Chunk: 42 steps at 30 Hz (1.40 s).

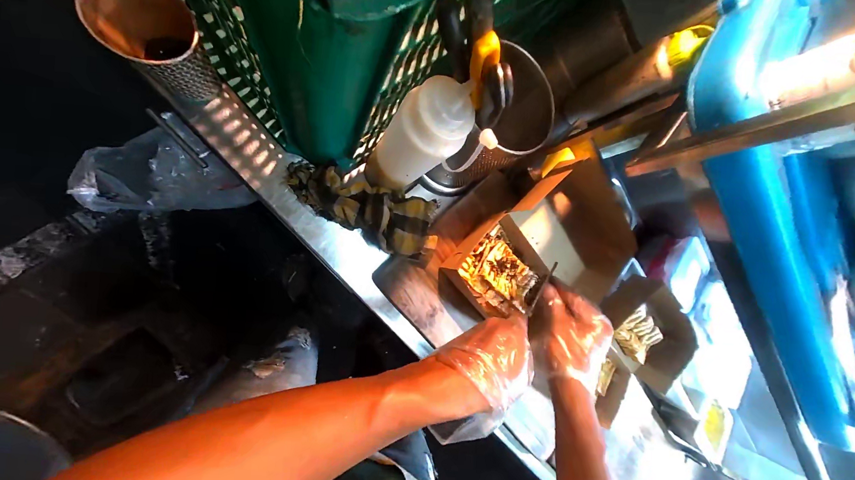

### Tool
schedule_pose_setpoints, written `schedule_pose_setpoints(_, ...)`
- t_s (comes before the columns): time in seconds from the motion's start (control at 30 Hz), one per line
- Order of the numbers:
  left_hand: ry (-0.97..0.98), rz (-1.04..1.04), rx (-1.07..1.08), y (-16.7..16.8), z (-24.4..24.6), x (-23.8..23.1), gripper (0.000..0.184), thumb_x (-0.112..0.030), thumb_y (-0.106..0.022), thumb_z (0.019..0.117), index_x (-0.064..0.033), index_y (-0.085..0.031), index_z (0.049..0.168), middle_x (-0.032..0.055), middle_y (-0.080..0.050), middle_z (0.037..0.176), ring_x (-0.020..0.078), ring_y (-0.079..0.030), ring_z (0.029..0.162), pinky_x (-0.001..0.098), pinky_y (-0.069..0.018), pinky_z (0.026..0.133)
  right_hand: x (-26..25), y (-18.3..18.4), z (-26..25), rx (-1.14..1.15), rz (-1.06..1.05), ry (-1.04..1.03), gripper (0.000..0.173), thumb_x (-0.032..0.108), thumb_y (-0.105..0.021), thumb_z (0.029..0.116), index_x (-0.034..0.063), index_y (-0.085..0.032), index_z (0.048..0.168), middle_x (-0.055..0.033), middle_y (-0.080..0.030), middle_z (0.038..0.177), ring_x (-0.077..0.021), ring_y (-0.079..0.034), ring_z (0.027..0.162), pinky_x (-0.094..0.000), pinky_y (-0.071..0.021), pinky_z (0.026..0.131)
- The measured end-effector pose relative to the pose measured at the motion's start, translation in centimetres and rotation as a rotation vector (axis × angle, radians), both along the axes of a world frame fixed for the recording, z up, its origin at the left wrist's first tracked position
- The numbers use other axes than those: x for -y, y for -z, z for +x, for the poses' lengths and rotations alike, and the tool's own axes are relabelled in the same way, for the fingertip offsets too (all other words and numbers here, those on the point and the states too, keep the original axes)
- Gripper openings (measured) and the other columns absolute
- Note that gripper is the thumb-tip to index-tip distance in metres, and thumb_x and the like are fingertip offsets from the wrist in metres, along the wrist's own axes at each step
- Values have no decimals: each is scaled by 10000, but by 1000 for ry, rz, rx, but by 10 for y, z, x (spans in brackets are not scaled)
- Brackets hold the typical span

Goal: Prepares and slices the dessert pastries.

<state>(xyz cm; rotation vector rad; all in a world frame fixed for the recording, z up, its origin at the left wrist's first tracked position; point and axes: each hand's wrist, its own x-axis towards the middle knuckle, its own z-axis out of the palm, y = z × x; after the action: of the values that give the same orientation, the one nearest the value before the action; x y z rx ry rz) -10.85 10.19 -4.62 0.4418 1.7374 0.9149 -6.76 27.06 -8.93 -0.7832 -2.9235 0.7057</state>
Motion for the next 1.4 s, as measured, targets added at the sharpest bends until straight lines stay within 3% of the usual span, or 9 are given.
schedule_pose_setpoints(0.1, -27, 12, -7, 3, 1, -1, 338, -208, -498, 1050, -10, -521, 1323, 194, -669, 1128, 331, -678, 1067, 495, -551, 912, 10, -5, 14, -146, -46, -99, 210, 119, -723, 926, 8, -775, 1097, -134, -755, 1099, -206, -718, 1042, -408, -562, 974)
schedule_pose_setpoints(0.23, 51, 20, -21, -1, -2, -12, 306, -208, -523, 1042, 8, -581, 1251, 201, -665, 1139, 334, -670, 1078, 498, -548, 907, -5, -3, 5, -5, -17, 67, 176, 207, -707, 974, 95, -785, 1085, -107, -755, 1064, -257, -712, 994, -538, -550, 919)
schedule_pose_setpoints(0.37, 44, 56, 3, 4, -3, -16, 341, -209, -514, 1045, 7, -554, 1305, 210, -660, 1181, 344, -662, 1113, 507, -538, 940, 4, -6, 20, -177, -61, -9, 184, 101, -732, 906, 22, -783, 1063, -103, -760, 1043, -157, -719, 982, -361, -576, 934)
schedule_pose_setpoints(0.63, 86, 56, 25, 7, -13, -1, 359, -199, -481, 1054, 26, -537, 1328, 223, -650, 1214, 355, -650, 1151, 516, -527, 971, 15, 3, 21, -140, -3, 20, 175, 98, -740, 896, 15, -788, 1042, -115, -768, 1029, -184, -731, 984, -389, -578, 937)
schedule_pose_setpoints(0.73, 90, 44, 32, 5, -18, 10, 348, -197, -474, 1056, 13, -521, 1329, 221, -653, 1201, 359, -656, 1138, 520, -532, 958, 17, 2, 2, -12, 21, 125, 176, 165, -727, 958, 29, -780, 1056, -154, -750, 1071, -293, -703, 1035, -540, -522, 969)
schedule_pose_setpoints(0.87, 59, 51, 39, 4, -31, 30, 350, -211, -476, 1059, -5, -531, 1335, 206, -662, 1191, 340, -659, 1133, 502, -528, 966, 46, 6, 2, -258, -43, -19, 182, 34, -734, 889, -19, -759, 1062, -105, -757, 1064, -144, -720, 1023, -323, -587, 956)
schedule_pose_setpoints(0.97, 51, 42, 79, 6, -37, 34, 334, -228, -443, 1077, -18, -542, 1317, 200, -657, 1205, 334, -649, 1154, 510, -518, 978, 36, -4, -18, -19, 84, -29, 163, 142, -713, 956, 46, -787, 1065, -142, -761, 1064, -286, -719, 1025, -544, -543, 948)
schedule_pose_setpoints(1.23, -30, 26, 81, -2, -35, 34, 318, -238, -426, 1089, -39, -584, 1279, 174, -651, 1213, 296, -638, 1148, 476, -499, 999, 34, 0, -6, -355, 16, -164, 175, 91, -708, 907, 7, -784, 1039, -125, -758, 1087, -201, -716, 1069, -375, -568, 986)
schedule_pose_setpoints(1.4, -107, -46, -3, -4, -19, 12, 340, -267, -417, 1100, -40, -584, 1291, 186, -661, 1197, 314, -644, 1142, 500, -501, 995, 11, -3, -14, -242, -97, -255, 192, 124, -692, 943, 39, -784, 1088, -117, -754, 1120, -223, -710, 1077, -445, -556, 988)
